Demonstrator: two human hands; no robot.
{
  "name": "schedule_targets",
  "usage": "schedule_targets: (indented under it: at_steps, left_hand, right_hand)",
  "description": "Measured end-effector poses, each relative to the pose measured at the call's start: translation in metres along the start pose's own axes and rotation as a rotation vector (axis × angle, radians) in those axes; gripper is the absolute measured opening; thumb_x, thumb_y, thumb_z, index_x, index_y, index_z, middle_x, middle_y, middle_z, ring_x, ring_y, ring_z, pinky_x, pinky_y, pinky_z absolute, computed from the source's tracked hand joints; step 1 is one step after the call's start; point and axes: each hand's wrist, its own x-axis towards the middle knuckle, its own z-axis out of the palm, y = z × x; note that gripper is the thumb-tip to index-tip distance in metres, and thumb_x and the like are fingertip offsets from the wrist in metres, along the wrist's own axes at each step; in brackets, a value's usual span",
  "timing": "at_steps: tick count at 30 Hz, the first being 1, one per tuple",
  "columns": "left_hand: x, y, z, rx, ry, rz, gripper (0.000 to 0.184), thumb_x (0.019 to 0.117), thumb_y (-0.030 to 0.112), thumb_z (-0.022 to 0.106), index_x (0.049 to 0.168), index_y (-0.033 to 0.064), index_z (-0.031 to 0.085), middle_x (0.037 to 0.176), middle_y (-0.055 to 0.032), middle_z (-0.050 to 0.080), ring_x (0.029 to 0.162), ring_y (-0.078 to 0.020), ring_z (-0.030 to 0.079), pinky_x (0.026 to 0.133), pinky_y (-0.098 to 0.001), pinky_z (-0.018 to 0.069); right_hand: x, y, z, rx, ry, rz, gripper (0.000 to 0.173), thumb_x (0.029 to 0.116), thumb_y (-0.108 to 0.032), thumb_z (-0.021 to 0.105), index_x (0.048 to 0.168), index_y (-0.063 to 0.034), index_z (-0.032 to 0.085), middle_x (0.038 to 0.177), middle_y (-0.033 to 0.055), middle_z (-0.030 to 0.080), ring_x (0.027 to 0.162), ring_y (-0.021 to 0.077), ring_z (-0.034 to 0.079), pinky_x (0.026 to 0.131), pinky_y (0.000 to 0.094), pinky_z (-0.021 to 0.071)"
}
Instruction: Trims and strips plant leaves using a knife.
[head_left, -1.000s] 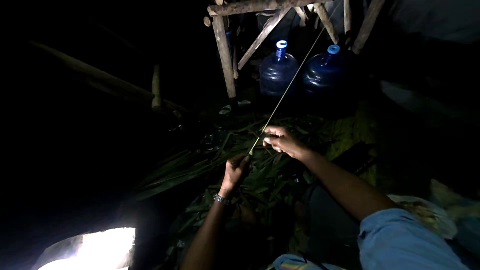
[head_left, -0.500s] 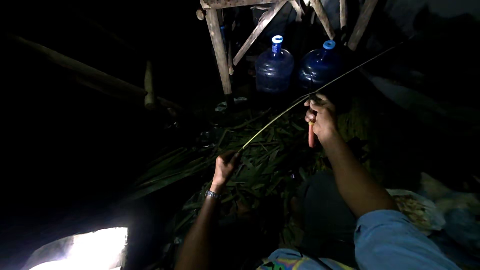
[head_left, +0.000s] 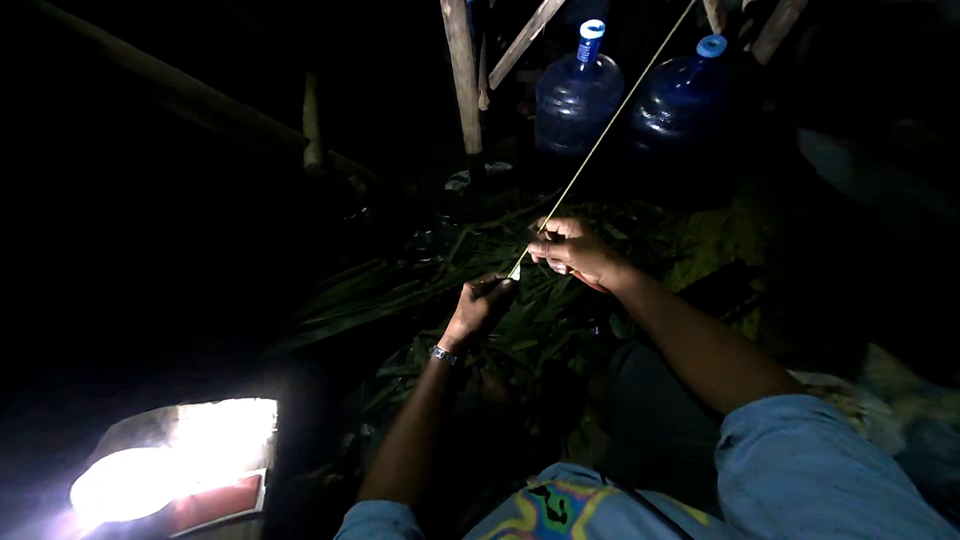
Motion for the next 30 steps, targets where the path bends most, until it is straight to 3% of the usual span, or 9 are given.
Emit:
schedule_targets:
  at_steps: [6, 9, 14, 18, 19, 21, 22, 27, 30]
  left_hand:
    - [0.007, -0.007, -0.010, 0.116, -0.125, -0.169, 0.034, 0.1106, 0.022, 0.040, 0.116, -0.0002, 0.065, 0.080, 0.0000, 0.063, 0.065, -0.0041, 0.057, 0.061, -0.0213, 0.0497]
    - [0.005, -0.005, -0.008, 0.102, -0.128, -0.138, 0.029, 0.1093, 0.019, 0.045, 0.106, -0.0022, 0.066, 0.076, -0.0010, 0.064, 0.063, -0.0060, 0.060, 0.063, -0.0230, 0.0540]
    - [0.004, -0.003, 0.001, -0.046, 0.092, -0.130, 0.025, 0.1077, 0.015, 0.050, 0.107, -0.0040, 0.066, 0.073, -0.0037, 0.062, 0.059, -0.0090, 0.059, 0.058, -0.0248, 0.0539]
    - [0.002, -0.003, 0.006, -0.254, 0.119, -0.138, 0.021, 0.1069, 0.010, 0.047, 0.100, -0.0007, 0.063, 0.070, -0.0017, 0.061, 0.055, -0.0066, 0.054, 0.052, -0.0217, 0.0484]
    - [0.001, -0.003, 0.008, -0.324, 0.103, -0.136, 0.021, 0.1044, 0.007, 0.046, 0.098, 0.0007, 0.065, 0.069, -0.0011, 0.061, 0.054, -0.0060, 0.053, 0.051, -0.0208, 0.0466]
    - [0.000, -0.002, 0.011, -0.439, 0.063, -0.159, 0.023, 0.1028, 0.007, 0.045, 0.090, 0.0055, 0.064, 0.066, 0.0009, 0.061, 0.052, -0.0044, 0.052, 0.048, -0.0192, 0.0430]
    - [0.000, -0.003, 0.012, -0.486, 0.048, -0.166, 0.024, 0.1020, 0.007, 0.045, 0.087, 0.0066, 0.064, 0.065, 0.0012, 0.060, 0.050, -0.0036, 0.050, 0.046, -0.0185, 0.0410]
    - [0.001, -0.005, 0.015, -0.548, 0.014, -0.168, 0.027, 0.1033, 0.011, 0.045, 0.085, 0.0080, 0.065, 0.063, 0.0021, 0.057, 0.049, -0.0029, 0.046, 0.045, -0.0185, 0.0374]
    - [0.000, -0.003, 0.020, -0.508, 0.032, -0.115, 0.027, 0.1035, 0.014, 0.046, 0.085, 0.0084, 0.064, 0.062, 0.0024, 0.056, 0.049, -0.0032, 0.046, 0.045, -0.0190, 0.0372]
  right_hand:
    - [-0.003, -0.008, -0.031, 0.133, 0.347, -0.138, 0.019, 0.0962, 0.000, 0.061, 0.115, -0.0040, 0.060, 0.073, 0.0006, 0.064, 0.043, 0.0010, 0.044, 0.039, 0.0149, 0.0380]
    - [-0.005, -0.010, -0.042, 0.166, 0.410, -0.166, 0.013, 0.0998, -0.001, 0.056, 0.112, -0.0051, 0.057, 0.074, 0.0014, 0.063, 0.042, 0.0018, 0.042, 0.038, 0.0150, 0.0371]
    - [-0.015, 0.000, -0.029, -0.040, 0.060, 0.103, 0.040, 0.0999, -0.009, 0.055, 0.139, -0.0145, 0.046, 0.078, 0.0002, 0.060, 0.047, 0.0043, 0.044, 0.042, 0.0188, 0.0382]
    - [-0.009, 0.012, 0.002, -0.170, -0.293, 0.275, 0.027, 0.0977, -0.009, 0.064, 0.118, -0.0079, 0.047, 0.076, -0.0019, 0.057, 0.050, 0.0014, 0.044, 0.046, 0.0168, 0.0372]
    - [-0.008, 0.013, 0.009, -0.175, -0.330, 0.298, 0.028, 0.0978, -0.012, 0.066, 0.119, -0.0069, 0.048, 0.075, -0.0024, 0.058, 0.049, 0.0005, 0.043, 0.046, 0.0160, 0.0365]
    - [-0.007, 0.013, 0.015, -0.163, -0.372, 0.312, 0.055, 0.0971, -0.014, 0.067, 0.145, -0.0065, 0.041, 0.078, -0.0026, 0.059, 0.049, -0.0001, 0.043, 0.046, 0.0155, 0.0367]
    - [-0.006, 0.013, 0.016, -0.155, -0.384, 0.318, 0.061, 0.0968, -0.015, 0.067, 0.150, -0.0082, 0.037, 0.078, -0.0030, 0.059, 0.049, -0.0003, 0.043, 0.046, 0.0154, 0.0368]
    - [-0.004, 0.015, 0.019, -0.123, -0.359, 0.282, 0.052, 0.0947, -0.011, 0.069, 0.142, -0.0107, 0.047, 0.076, -0.0030, 0.061, 0.047, 0.0000, 0.042, 0.044, 0.0153, 0.0363]
    - [-0.004, 0.013, 0.019, -0.159, -0.304, 0.252, 0.037, 0.0933, -0.010, 0.071, 0.128, -0.0088, 0.058, 0.074, -0.0028, 0.063, 0.046, -0.0007, 0.042, 0.043, 0.0150, 0.0346]
